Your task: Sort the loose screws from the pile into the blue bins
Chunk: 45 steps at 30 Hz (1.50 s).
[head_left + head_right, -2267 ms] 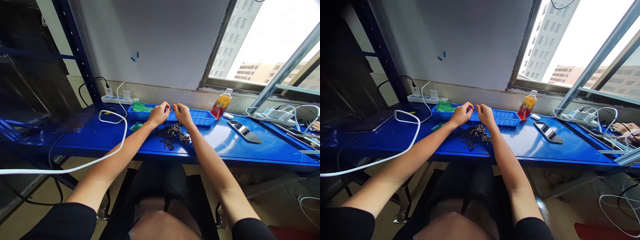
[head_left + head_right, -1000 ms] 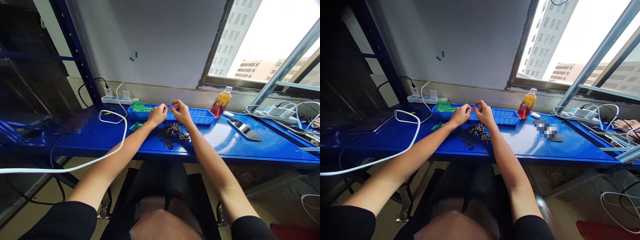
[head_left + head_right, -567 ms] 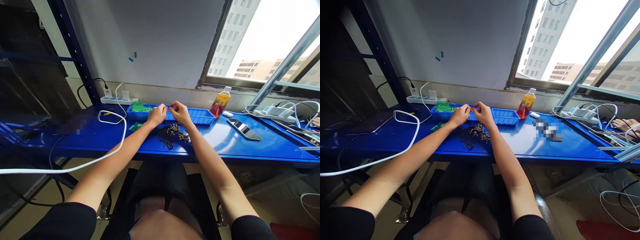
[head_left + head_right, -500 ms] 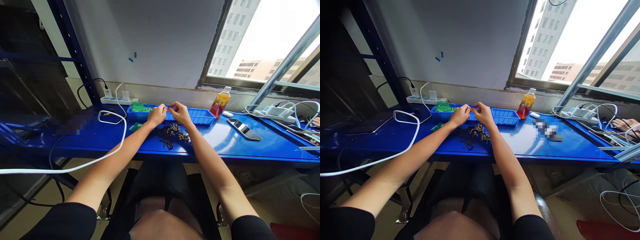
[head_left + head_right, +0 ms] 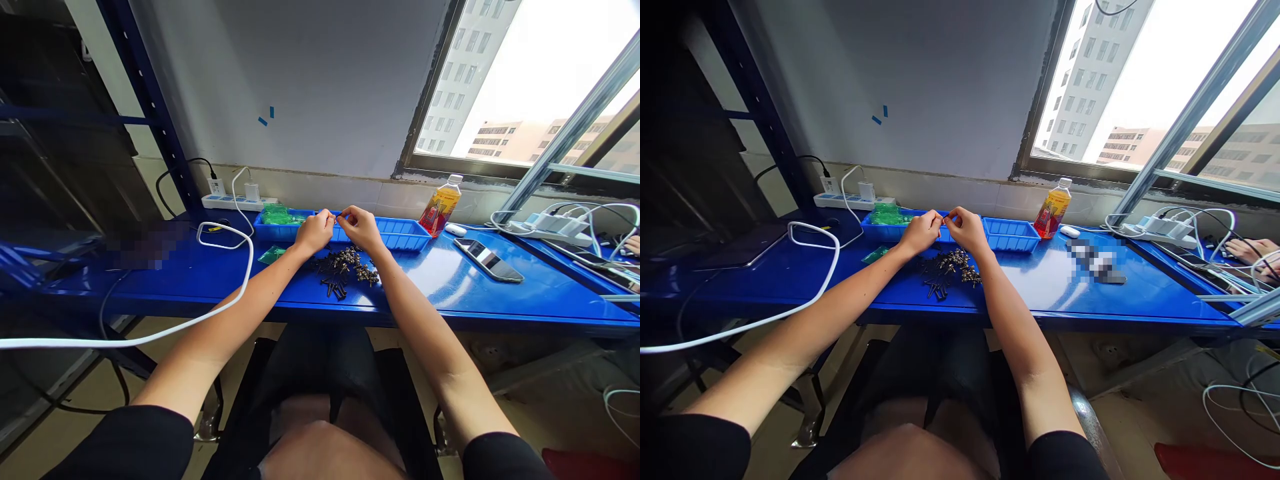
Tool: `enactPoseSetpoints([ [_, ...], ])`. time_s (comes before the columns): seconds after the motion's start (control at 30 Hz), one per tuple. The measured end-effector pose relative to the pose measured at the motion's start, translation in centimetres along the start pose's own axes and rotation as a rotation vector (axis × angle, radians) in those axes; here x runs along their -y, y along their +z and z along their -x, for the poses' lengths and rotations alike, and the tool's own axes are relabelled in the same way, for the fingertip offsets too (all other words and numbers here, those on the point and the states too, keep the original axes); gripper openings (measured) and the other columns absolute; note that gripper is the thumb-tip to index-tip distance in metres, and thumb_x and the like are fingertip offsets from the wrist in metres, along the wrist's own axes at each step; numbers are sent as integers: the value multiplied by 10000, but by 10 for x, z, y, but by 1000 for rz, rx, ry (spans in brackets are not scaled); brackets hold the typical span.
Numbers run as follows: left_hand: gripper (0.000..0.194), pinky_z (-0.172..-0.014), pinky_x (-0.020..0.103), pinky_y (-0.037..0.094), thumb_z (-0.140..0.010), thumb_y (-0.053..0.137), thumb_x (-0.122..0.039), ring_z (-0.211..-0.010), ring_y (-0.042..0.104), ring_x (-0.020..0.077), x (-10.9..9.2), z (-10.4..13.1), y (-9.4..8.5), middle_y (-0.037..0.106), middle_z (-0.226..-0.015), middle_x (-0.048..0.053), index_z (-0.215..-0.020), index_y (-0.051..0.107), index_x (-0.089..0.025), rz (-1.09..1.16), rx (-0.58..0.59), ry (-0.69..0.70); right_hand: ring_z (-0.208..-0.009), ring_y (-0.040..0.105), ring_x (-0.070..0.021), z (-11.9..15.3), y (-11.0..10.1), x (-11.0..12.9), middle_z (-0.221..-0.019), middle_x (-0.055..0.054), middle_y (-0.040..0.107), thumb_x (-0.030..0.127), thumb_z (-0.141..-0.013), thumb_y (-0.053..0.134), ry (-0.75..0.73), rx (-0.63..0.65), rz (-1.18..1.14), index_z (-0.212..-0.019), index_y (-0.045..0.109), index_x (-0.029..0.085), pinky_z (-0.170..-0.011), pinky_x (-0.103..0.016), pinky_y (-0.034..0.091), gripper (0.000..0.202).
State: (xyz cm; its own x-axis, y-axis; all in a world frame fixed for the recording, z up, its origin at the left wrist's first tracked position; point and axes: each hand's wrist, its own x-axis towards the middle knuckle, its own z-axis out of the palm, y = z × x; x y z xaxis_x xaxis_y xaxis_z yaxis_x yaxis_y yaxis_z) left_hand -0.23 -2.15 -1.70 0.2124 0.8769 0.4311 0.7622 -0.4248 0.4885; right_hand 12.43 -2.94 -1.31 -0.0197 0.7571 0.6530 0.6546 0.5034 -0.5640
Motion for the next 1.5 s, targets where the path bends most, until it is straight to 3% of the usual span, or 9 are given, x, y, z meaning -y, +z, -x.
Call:
enactPoseSetpoints([
  [1.5, 300, -709, 283, 434, -929, 328, -239, -812, 634, 216, -4, 3, -2, 696, -836, 77, -975, 614, -162, -18, 41, 11, -453, 330, -74, -1, 0, -1, -429, 95, 353, 167, -714, 547, 16, -26, 10, -631, 532, 188, -490, -213, 253, 86],
])
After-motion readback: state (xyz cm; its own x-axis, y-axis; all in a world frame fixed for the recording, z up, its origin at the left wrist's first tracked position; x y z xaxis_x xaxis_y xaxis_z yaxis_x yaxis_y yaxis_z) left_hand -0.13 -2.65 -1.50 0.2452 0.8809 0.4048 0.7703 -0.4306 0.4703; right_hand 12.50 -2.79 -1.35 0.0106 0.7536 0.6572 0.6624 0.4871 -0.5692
